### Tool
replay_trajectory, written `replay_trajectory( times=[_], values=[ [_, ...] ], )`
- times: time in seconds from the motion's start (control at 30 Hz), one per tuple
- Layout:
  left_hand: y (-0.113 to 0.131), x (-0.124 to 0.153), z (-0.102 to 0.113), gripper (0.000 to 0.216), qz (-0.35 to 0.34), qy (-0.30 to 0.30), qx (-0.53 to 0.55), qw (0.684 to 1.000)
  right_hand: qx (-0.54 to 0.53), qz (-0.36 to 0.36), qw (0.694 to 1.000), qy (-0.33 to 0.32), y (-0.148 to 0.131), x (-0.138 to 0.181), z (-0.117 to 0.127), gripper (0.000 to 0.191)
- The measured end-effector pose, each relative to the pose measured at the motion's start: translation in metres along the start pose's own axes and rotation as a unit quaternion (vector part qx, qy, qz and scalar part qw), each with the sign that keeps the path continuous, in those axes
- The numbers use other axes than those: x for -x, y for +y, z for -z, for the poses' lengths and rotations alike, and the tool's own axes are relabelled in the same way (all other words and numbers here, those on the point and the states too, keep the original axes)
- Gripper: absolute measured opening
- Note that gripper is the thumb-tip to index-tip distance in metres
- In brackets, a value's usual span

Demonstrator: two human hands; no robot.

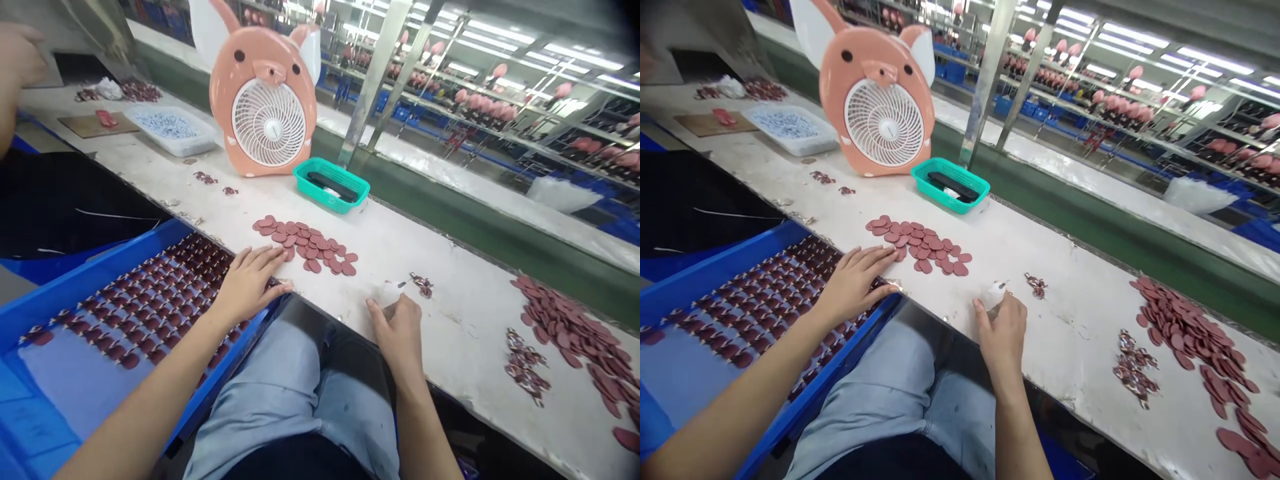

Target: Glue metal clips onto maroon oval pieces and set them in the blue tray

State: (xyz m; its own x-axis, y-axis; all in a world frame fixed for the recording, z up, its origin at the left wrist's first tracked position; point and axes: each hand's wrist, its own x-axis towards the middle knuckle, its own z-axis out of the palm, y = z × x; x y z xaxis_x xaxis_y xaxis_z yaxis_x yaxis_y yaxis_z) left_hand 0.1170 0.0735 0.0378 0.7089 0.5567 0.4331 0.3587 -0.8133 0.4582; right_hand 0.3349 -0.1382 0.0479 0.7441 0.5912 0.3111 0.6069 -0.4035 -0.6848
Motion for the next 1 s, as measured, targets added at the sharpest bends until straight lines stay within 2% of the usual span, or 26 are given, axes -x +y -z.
replay_trajectory(
  times=[0.1,0.2,0.33,0.47,0.53,0.6,0.73,0.8,0.87,0.9,1.0],
  values=[
    [-0.001,0.011,-0.002,0.040,0.013,0.019,0.042,0.999,-0.050,0.003,0.999,0.016,0.001,-0.001,0.001,0.045],
    [0.011,0.024,-0.001,0.021,0.059,0.056,0.107,0.991,-0.139,0.012,0.990,0.025,-0.003,0.011,0.007,0.044],
    [0.057,0.041,0.004,0.032,0.160,0.108,0.234,0.953,-0.276,0.029,0.960,-0.025,-0.023,0.038,0.020,0.038],
    [0.108,0.058,0.017,0.043,0.217,0.057,0.370,0.902,-0.352,0.029,0.929,-0.113,-0.052,0.058,0.030,0.032],
    [0.127,0.064,0.025,0.047,0.253,0.021,0.443,0.860,-0.367,0.028,0.917,-0.154,-0.064,0.061,0.033,0.032],
    [0.140,0.069,0.030,0.048,0.299,-0.006,0.518,0.802,-0.397,0.018,0.895,-0.204,-0.072,0.062,0.034,0.034],
    [0.149,0.079,0.029,0.043,0.357,-0.080,0.619,0.695,-0.498,-0.043,0.803,-0.324,-0.075,0.064,0.035,0.038],
    [0.145,0.085,0.022,0.043,0.372,-0.138,0.679,0.617,-0.517,-0.066,0.771,-0.365,-0.072,0.068,0.034,0.038],
    [0.139,0.092,0.013,0.047,0.377,-0.178,0.723,0.551,-0.514,-0.084,0.759,-0.392,-0.068,0.073,0.032,0.037],
    [0.135,0.094,0.007,0.049,0.378,-0.188,0.734,0.532,-0.509,-0.091,0.756,-0.401,-0.066,0.076,0.030,0.036],
    [0.127,0.101,-0.007,0.055,0.387,-0.190,0.751,0.500,-0.495,-0.093,0.759,-0.413,-0.059,0.084,0.020,0.034]
  ],
)
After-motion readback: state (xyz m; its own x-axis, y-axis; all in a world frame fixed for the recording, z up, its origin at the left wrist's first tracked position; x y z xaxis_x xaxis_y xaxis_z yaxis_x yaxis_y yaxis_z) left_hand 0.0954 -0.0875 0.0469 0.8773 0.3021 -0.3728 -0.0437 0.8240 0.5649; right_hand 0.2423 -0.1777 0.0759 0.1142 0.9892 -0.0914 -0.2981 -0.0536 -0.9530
